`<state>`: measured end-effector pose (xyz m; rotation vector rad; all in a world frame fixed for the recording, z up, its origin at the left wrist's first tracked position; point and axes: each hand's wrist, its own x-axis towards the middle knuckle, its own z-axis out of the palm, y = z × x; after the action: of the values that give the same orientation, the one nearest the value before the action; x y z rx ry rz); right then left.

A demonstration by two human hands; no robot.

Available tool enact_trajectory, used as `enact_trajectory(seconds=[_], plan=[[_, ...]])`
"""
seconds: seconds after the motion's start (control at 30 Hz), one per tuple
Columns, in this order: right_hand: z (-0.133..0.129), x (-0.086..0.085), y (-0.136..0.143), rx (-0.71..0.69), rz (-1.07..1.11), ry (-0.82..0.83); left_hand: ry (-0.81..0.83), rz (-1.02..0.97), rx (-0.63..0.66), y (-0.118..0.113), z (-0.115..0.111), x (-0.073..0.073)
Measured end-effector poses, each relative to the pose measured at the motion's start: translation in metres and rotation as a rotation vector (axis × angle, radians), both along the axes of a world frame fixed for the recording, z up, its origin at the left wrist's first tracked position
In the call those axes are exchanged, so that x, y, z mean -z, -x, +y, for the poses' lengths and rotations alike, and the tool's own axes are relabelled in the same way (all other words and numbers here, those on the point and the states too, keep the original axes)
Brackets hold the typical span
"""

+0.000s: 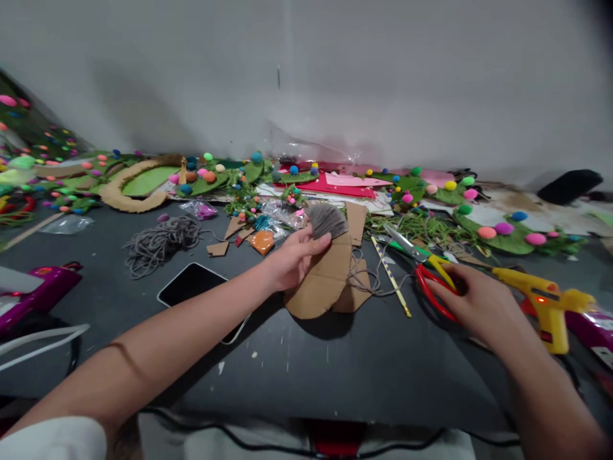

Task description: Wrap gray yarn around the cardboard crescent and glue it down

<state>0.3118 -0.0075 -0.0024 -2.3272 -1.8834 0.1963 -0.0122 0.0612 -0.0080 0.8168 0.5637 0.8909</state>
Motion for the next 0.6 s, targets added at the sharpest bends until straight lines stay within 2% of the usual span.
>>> enact_trajectory(seconds=[0.1,0.23,0.33,0.4,0.47,0.5,0.6], plan=[[0.008,0.010,-0.004,-0.122,0.031,-0.010,-0.003,-0.036,0.066,0.003,-0.007,-0.013],[0.013,0.016,-0.003,-0.256,0.038,-0.021,-0.030,-0.109,0.062,0.005,-0.020,-0.029],[0.011,0.004,0.009,-0.316,0.039,-0.167,-0.037,-0.138,0.010,0.001,-0.022,-0.029],[0.009,-0.012,0.029,-0.326,0.183,-0.261,-0.036,-0.122,-0.034,-0.004,-0.019,-0.023],[0.007,-0.025,0.058,-0.351,0.446,-0.173,-0.027,-0.100,-0.066,-0.009,-0.014,-0.016],[0.007,-0.029,0.075,-0.395,0.582,-0.052,-0.025,-0.098,-0.077,-0.011,-0.012,-0.012],[0.007,-0.027,0.123,-0.554,0.914,0.289,0.001,-0.131,-0.129,-0.011,-0.009,-0.004]])
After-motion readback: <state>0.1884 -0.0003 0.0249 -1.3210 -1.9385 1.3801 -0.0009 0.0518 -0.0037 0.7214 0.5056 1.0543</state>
